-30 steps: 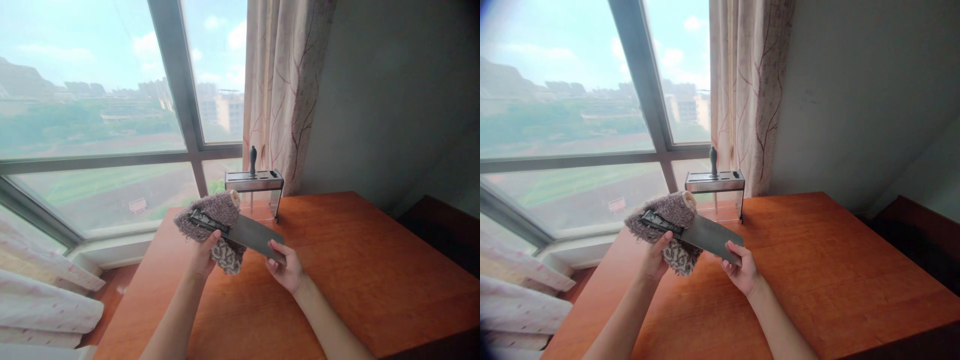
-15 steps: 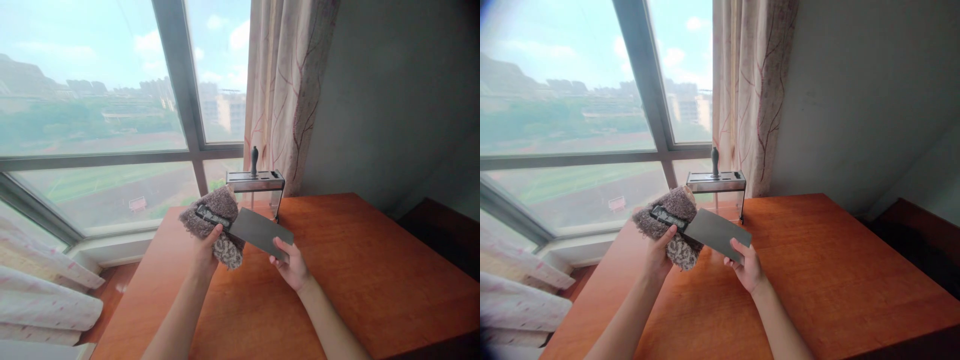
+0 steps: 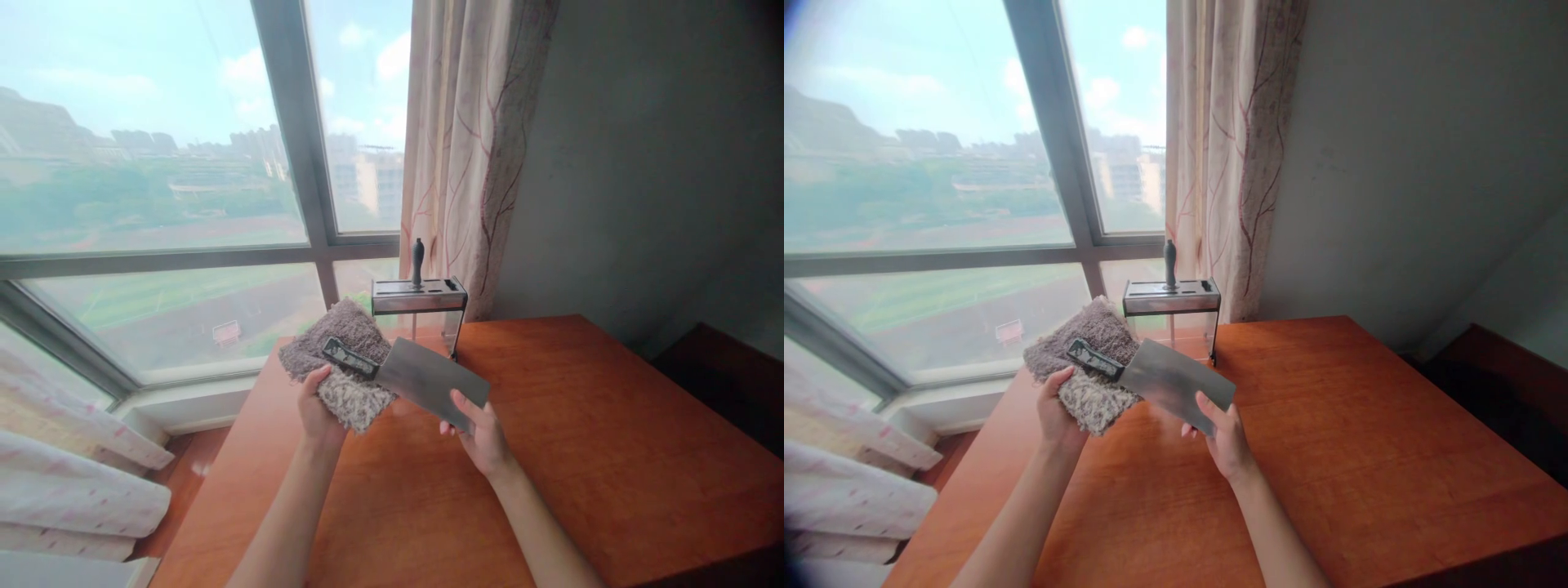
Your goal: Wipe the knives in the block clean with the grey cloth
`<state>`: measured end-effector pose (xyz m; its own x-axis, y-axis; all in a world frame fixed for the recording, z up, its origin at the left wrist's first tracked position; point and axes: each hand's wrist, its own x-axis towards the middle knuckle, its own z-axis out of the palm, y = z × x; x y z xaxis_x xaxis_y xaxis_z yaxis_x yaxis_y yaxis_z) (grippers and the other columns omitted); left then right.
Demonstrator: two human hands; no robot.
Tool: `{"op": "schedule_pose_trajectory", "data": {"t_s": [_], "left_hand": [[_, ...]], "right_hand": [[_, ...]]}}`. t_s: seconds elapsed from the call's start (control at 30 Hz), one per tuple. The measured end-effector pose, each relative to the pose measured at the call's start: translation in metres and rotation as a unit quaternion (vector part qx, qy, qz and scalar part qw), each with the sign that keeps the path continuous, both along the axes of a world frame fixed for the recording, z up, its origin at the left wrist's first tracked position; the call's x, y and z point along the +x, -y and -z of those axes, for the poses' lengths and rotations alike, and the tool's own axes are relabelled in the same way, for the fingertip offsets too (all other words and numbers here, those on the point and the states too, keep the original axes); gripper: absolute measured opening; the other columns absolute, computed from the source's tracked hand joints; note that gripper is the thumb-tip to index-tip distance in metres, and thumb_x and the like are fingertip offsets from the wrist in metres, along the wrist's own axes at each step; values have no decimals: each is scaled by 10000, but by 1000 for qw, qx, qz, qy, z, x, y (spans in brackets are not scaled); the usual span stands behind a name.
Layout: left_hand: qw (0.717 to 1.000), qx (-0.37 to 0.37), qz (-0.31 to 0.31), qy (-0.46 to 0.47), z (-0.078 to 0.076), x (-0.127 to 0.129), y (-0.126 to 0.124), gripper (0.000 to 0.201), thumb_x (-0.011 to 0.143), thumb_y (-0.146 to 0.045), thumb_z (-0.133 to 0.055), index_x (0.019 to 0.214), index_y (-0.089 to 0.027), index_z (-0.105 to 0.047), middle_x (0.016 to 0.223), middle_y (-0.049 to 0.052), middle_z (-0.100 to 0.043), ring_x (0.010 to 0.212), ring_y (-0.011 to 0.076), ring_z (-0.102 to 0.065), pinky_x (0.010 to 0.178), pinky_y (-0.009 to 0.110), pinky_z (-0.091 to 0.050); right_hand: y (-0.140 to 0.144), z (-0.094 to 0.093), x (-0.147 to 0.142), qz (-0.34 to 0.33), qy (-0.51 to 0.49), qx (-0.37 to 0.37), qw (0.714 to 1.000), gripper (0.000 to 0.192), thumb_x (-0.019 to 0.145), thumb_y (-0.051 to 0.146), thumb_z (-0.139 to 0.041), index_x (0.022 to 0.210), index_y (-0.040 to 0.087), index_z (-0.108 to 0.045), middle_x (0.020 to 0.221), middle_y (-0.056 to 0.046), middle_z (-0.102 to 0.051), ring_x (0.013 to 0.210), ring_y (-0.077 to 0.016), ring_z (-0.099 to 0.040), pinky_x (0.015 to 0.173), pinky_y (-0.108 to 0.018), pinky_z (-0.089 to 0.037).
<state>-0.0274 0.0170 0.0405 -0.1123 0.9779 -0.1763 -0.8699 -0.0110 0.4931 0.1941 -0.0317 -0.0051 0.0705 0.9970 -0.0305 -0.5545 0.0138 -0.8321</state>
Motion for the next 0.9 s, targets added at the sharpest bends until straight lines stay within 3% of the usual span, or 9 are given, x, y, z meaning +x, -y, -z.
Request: {"op": "schedule_pose_trajectory", "data": {"t_s": [0.33, 0.53, 0.6, 0.7, 0.8, 0.9], "left_hand": [[996, -5, 85, 7, -2, 7, 7, 327, 691, -181, -557, 988, -110, -672, 830, 92, -732, 843, 293, -684, 828, 436, -537], [998, 52, 28, 15, -3, -1, 10, 419, 669, -168, -564, 1077, -171, -657, 902, 61, -733, 802, 259, -685, 835, 423, -531], [997, 81, -1, 18, -6, 1, 11, 379, 736, -243, -586, 1108, -207, -645, 966, 50, -726, 876, 252, -674, 866, 408, -518], [991, 127, -18, 23, -13, 6, 13, 437, 804, -514, -567, 1157, -261, -618, 1105, 51, -689, 1067, 268, -607, 919, 401, -484], [991, 133, 15, 29, -17, 3, 13, 615, 742, -695, -521, 1191, -281, -599, 1188, 68, -650, 1179, 304, -530, 947, 435, -457], [992, 114, 45, 38, -14, -5, 10, 643, 739, -711, -501, 1205, -277, -593, 1192, 77, -648, 1189, 323, -518, 956, 472, -439]], "right_hand": [[1, -1, 0, 12, -73, -41, 996, 206, 708, 322, -752, 770, 170, -629, 659, 21, -646, 445, -98, -559, 398, -203, -441], [-1, 1, -5, 14, -112, -78, 990, 193, 675, 288, -777, 766, 183, -642, 682, 20, -665, 450, -91, -554, 374, -194, -446], [-2, 2, -5, 18, -127, -96, 987, 183, 672, 264, -780, 774, 188, -648, 709, 17, -678, 479, -96, -570, 377, -189, -458], [-5, 5, -4, 18, -149, -114, 982, 173, 671, 234, -781, 774, 186, -650, 711, 16, -681, 523, -107, -594, 379, -180, -464], [-8, 9, 0, 12, -174, -134, 976, 155, 677, 208, -775, 759, 184, -645, 694, 20, -678, 497, -96, -578, 373, -177, -463], [-9, 12, 1, -1, -199, -155, 968, 141, 683, 183, -767, 733, 180, -634, 672, 29, -671, 455, -73, -542, 370, -167, -459]]}}
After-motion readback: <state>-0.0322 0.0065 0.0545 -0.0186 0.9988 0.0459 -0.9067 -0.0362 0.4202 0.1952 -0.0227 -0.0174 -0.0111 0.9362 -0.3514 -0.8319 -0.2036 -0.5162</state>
